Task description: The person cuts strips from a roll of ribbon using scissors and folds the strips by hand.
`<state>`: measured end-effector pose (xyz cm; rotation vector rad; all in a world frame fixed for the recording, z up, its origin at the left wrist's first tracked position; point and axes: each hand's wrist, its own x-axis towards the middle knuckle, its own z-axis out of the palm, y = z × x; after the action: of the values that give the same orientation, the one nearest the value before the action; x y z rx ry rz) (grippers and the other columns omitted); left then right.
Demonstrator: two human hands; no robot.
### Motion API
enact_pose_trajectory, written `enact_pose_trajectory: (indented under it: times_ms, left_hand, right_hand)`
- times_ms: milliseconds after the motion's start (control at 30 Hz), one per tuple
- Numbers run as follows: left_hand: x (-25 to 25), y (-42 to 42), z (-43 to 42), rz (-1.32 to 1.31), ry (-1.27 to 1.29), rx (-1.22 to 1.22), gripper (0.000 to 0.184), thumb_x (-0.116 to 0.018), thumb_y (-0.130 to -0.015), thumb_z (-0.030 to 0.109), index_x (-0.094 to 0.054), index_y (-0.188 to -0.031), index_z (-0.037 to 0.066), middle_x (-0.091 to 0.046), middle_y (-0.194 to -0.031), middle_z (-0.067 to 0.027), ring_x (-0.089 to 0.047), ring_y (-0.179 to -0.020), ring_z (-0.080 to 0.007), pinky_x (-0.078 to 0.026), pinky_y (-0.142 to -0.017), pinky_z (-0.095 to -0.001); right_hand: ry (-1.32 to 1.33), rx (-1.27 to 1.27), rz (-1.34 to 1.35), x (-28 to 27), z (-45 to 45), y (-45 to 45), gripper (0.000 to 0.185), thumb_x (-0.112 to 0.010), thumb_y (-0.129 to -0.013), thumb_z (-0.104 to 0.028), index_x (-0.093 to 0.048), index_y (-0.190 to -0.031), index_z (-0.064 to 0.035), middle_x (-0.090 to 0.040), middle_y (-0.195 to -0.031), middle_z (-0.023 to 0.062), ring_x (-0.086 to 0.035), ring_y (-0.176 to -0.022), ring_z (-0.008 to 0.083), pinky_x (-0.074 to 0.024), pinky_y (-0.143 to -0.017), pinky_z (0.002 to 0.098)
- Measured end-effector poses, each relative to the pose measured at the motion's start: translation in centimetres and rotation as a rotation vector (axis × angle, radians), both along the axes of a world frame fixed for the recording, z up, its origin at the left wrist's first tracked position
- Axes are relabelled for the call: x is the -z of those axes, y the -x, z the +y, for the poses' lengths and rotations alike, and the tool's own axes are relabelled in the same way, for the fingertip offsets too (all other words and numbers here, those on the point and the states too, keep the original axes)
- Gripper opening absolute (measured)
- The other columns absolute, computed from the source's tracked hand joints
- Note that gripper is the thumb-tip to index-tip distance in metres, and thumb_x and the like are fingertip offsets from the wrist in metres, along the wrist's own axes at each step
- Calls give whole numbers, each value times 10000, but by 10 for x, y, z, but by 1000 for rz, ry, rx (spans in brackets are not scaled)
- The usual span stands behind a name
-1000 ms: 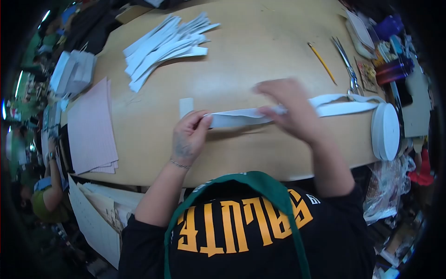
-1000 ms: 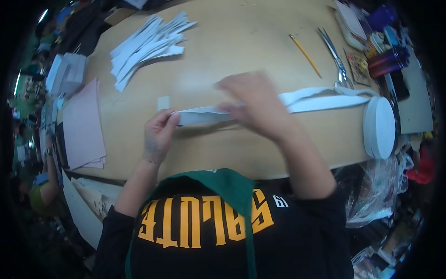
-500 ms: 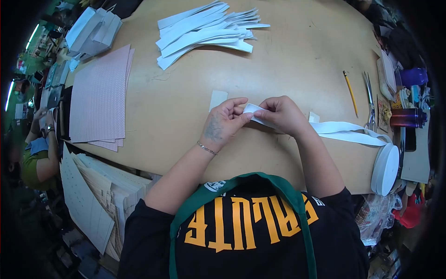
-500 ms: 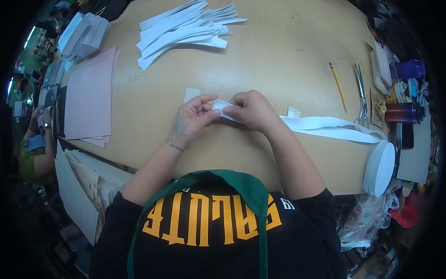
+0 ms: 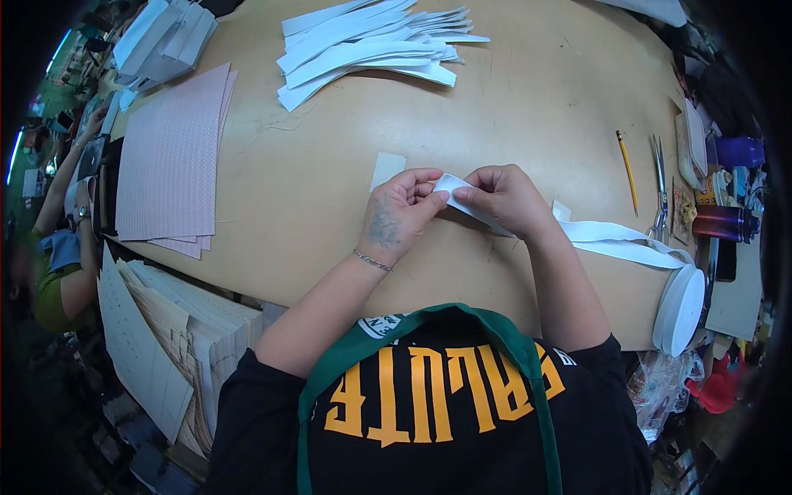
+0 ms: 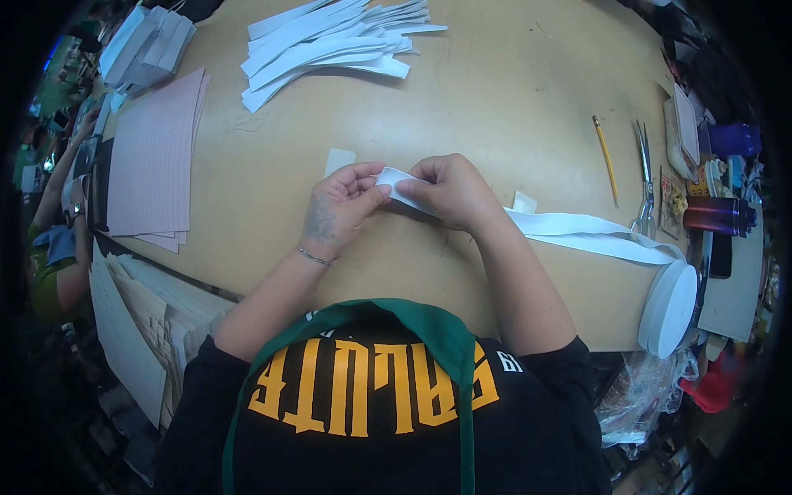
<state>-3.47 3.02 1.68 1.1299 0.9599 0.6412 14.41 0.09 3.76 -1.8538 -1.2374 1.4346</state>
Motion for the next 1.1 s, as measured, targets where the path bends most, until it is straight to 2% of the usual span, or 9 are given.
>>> enact_pose_trajectory:
  times_ms: [300, 400, 500, 567, 733, 833, 967, 1100]
  left_hand:
    - [3, 2, -1, -15, -24, 7, 332, -614, -857, 32, -535, -1160, -78, -647, -919, -81, -620, -814, -100, -495, -749, -205]
    - [8, 3, -1, 8, -68, 17, 317, -613, -861, 40, -544, -1148, -74, -646, -905, -72, -615, -796, -94, -490, -733, -199]
    - [9, 4, 3, 122, -90, 55, 260, -609, -871, 58, -578, -1102, -56, -643, -892, -59, -607, -781, -86, -486, -715, -198]
    - [5, 4, 6, 258, -95, 100, 216, -605, -879, 74, -604, -1061, -43, -640, -880, -48, -600, -775, -80, -484, -702, -200]
    - [7, 16, 8, 98, -148, 11, 179, -597, -895, 101, -629, -1012, -30, -637, -853, -26, -582, -779, -68, -477, -695, -201]
    - [-3, 20, 2, 60, -175, -50, 180, -616, -882, 101, -637, -984, -45, -636, -800, -26, -565, -703, -63, -473, -651, -199]
    - [3, 31, 5, 81, -120, -77, 186, -617, -883, 92, -633, -997, -53, -641, -823, -35, -570, -713, -65, -484, -669, -197]
    - [8, 29, 7, 85, -41, -87, 187, -617, -883, 95, -635, -1000, -49, -646, -834, -38, -578, -721, -71, -488, -673, -197]
  right_hand:
    - [-30, -11, -45, 0, -1, 2, 201, -686, -837, -192, -662, -828, 7, -593, -673, -2, -489, -595, 53, -413, -532, 222]
    - [-24, -40, -54, -1, -1, 0, 254, -682, -819, -226, -672, -867, 23, -637, -698, 89, -574, -625, 133, -467, -598, 287]
    - [-26, -71, -104, 2, 0, 3, 259, -683, -809, -226, -675, -889, 20, -645, -707, 117, -593, -630, 165, -474, -615, 305]
    - [-45, -109, -157, -1, 3, 6, 268, -671, -809, -244, -674, -881, 14, -650, -728, 142, -615, -660, 219, -480, -640, 336]
    - [-195, -291, -417, -25, 4, 10, 289, -610, -828, -296, -640, -817, -8, -642, -803, 189, -617, -795, 348, -474, -721, 419]
    - [-199, -339, -538, -37, -15, -9, 274, -622, -835, -297, -645, -875, -27, -629, -766, 184, -610, -734, 332, -471, -678, 392]
    - [-119, -351, -583, -32, -59, -55, 256, -577, -856, -294, -605, -869, -40, -643, -816, 176, -618, -790, 343, -474, -732, 424]
    - [-52, -154, -498, -30, -101, -98, 330, -616, -832, -341, -614, -977, -44, -632, -793, 181, -615, -748, 342, -482, -708, 394]
